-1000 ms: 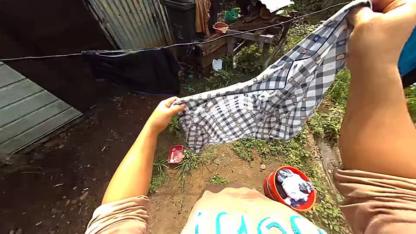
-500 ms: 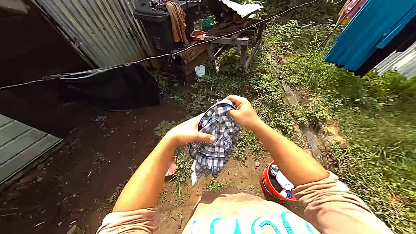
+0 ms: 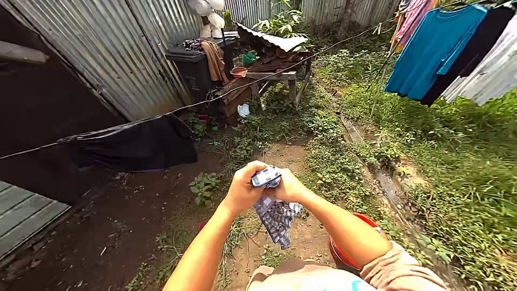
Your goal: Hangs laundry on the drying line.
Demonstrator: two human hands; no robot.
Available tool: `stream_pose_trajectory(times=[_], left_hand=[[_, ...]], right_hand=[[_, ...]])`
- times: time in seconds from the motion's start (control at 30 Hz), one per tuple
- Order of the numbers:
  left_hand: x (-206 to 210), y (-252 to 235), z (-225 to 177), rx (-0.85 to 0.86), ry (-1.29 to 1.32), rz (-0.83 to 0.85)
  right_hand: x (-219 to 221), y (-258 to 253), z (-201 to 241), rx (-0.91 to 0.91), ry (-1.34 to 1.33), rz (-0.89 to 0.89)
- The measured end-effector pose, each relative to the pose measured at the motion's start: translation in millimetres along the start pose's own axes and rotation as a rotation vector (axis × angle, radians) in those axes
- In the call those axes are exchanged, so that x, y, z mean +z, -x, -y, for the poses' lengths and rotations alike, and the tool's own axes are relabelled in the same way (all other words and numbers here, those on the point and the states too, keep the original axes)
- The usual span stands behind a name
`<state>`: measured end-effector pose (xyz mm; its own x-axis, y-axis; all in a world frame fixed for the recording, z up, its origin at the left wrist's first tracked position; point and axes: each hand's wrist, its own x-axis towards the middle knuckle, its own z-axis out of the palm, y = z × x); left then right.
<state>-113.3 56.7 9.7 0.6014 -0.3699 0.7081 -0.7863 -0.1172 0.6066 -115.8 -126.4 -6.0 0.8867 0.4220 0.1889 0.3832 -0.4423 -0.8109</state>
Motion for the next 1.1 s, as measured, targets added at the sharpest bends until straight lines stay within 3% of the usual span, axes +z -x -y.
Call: stream_pose_trajectory(times=[0.13,0.27,0.33,0.43,0.5,0.57,0.63,0.67,0.7,0.73,0.8,0.83,0.9,0.97,1.03,1.1], left_hand=[[-1.9,7.9,-0.5,-0.003,-0.135,-0.105],[-5.9,9.9,-10.9,-0.33,-0.283,0.104],[4.7,8.2,-17.5,-0.397,-0.366,0.102],[7.1,9.0,-7.1,-0.204,-0.582,-0.166],[-6.5,8.0,-0.5,-0.123,-0.635,-0.332],[-22.1,7.5,0.7,-0.134,-0.42,-0.541],[-44.5,4.6,0.8,-0.068,0.009,-0.656],[-65.5,7.6,11.1,0.037,0.226,-0.538],[-88.0,12.1,28.6,0.152,0.356,-0.294],[-97.6,12.4,37.4,0.217,0.4,-0.142],[-87.9,13.2,41.7,0.21,0.497,-0.035],[-77.3,14.6,40.5,0.133,0.553,-0.022],[-50.2,13.9,17.2,-0.152,0.67,-0.18],[-46.6,21.7,20.1,-0.146,0.64,-0.176],[-53.5,49.5,35.6,-0.131,0.378,-0.248],[-59.2,90.6,40.8,-0.39,-0.02,-0.358]], right_hand=[[-19.4,-0.3,7.5,0.008,-0.036,-0.287],[-20.8,-5.5,17.4,0.097,-0.081,-0.646],[-5.1,-6.8,24.1,0.086,-0.122,-0.672],[13.9,1.8,34.9,-0.017,-0.018,-0.535],[26.9,12.9,36.6,-0.232,0.165,-0.485],[40.8,23.5,32.5,-0.551,0.319,-0.428],[49.6,30.0,32.0,-0.799,0.348,-0.276],[54.1,30.5,30.7,-0.854,0.311,-0.261],[57.8,28.5,28.7,-0.861,0.221,-0.31],[59.4,24.7,27.8,-0.806,0.1,-0.387],[54.5,16.8,33.5,-0.544,-0.07,-0.457],[51.2,13.7,37.5,-0.404,-0.116,-0.404],[52.2,8.8,39.6,-0.299,-0.212,-0.25],[56.6,7.0,40.6,-0.315,-0.395,-0.175],[52.7,6.2,47.2,-0.285,-0.653,-0.202],[43.7,5.3,57.7,-0.213,-0.914,-0.291]])
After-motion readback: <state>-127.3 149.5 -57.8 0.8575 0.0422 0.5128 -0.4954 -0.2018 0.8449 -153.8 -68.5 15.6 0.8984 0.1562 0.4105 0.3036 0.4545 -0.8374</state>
